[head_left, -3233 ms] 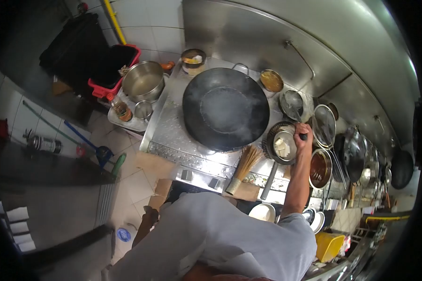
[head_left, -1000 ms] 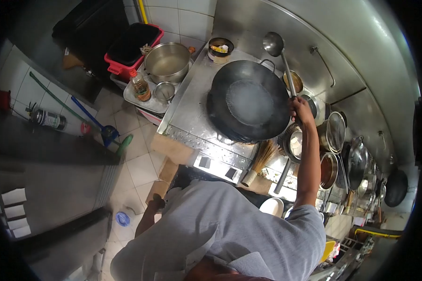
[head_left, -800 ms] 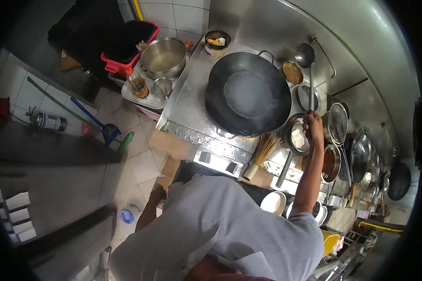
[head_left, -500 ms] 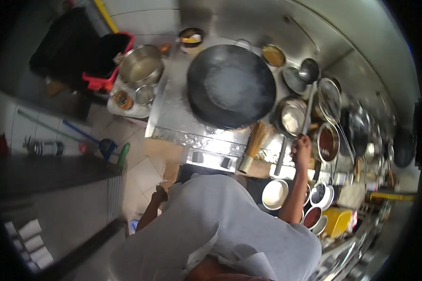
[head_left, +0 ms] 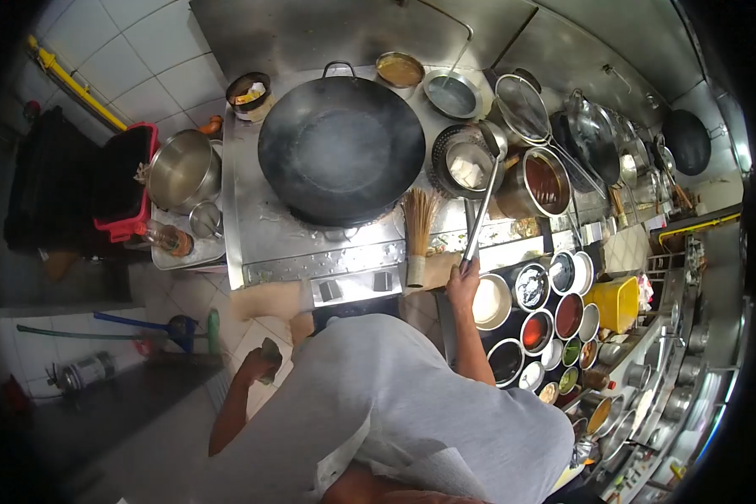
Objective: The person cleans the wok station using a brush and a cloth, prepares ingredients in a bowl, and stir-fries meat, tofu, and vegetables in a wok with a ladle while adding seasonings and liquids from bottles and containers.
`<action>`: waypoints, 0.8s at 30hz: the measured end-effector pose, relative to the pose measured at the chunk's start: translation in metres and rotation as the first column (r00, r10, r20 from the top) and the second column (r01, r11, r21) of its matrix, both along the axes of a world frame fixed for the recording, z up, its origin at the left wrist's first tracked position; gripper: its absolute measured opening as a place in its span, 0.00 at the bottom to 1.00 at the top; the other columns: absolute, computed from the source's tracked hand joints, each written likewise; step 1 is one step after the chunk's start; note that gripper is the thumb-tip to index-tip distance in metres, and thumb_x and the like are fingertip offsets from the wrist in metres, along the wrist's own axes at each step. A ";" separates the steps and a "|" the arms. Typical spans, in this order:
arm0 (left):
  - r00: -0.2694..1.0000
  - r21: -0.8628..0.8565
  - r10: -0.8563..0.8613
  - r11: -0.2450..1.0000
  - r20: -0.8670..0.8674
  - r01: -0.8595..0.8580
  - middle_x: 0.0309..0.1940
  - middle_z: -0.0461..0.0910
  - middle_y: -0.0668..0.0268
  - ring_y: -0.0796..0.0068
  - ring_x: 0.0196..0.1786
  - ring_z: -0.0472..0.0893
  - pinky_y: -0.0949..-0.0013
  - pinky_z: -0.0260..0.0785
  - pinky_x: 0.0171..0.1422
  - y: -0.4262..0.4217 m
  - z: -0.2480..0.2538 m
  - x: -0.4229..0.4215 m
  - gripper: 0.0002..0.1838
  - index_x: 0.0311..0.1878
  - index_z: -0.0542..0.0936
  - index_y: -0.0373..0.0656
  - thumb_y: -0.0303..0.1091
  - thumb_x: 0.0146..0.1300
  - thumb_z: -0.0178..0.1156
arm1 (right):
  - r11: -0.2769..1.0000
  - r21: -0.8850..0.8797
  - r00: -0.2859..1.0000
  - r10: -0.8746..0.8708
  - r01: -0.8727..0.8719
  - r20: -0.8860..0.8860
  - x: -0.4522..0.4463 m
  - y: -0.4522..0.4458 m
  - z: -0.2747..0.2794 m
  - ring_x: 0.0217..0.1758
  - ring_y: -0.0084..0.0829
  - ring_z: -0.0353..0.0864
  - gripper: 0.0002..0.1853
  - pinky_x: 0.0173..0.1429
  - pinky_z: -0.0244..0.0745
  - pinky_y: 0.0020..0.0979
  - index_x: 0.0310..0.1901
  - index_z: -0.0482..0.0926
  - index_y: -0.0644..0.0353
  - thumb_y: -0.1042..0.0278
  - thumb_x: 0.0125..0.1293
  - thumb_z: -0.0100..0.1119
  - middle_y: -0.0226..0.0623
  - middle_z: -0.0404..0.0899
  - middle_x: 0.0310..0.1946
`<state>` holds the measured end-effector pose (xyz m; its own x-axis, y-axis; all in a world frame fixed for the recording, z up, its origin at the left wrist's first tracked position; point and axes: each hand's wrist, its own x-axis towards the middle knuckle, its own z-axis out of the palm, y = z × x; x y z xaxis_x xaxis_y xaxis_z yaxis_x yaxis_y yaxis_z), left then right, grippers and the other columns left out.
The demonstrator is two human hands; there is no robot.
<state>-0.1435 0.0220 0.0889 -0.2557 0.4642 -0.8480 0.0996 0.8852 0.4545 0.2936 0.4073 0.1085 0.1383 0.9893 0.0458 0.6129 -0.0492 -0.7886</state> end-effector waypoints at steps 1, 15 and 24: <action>0.993 0.076 0.055 0.995 0.104 -0.063 0.34 0.84 0.63 0.72 0.36 0.83 0.66 0.76 0.43 0.017 0.040 0.000 0.21 0.48 0.80 0.34 0.34 0.52 0.69 | 1.000 -0.016 0.999 -0.008 0.009 0.046 -0.008 -0.008 0.003 0.23 0.25 0.72 0.23 0.28 0.70 0.31 0.60 0.68 0.72 0.75 0.65 0.58 0.35 0.73 0.26; 0.987 0.484 -0.003 0.872 0.159 -0.075 0.48 0.83 0.60 0.69 0.49 0.82 0.66 0.74 0.55 0.127 0.036 -0.027 0.25 0.60 0.76 0.35 0.31 0.58 0.64 | 0.984 -0.129 0.967 -0.148 0.123 -0.206 -0.039 -0.127 0.089 0.23 0.22 0.72 0.23 0.27 0.69 0.29 0.61 0.71 0.67 0.76 0.63 0.59 0.32 0.72 0.24; 0.987 0.409 0.040 0.907 0.158 -0.102 0.50 0.83 0.60 0.67 0.51 0.82 0.65 0.73 0.58 0.155 0.037 0.004 0.26 0.60 0.77 0.35 0.31 0.57 0.63 | 0.974 -0.228 0.972 -0.049 -0.005 -0.231 -0.001 -0.150 0.049 0.19 0.18 0.69 0.24 0.20 0.64 0.25 0.63 0.68 0.67 0.79 0.65 0.57 0.29 0.72 0.28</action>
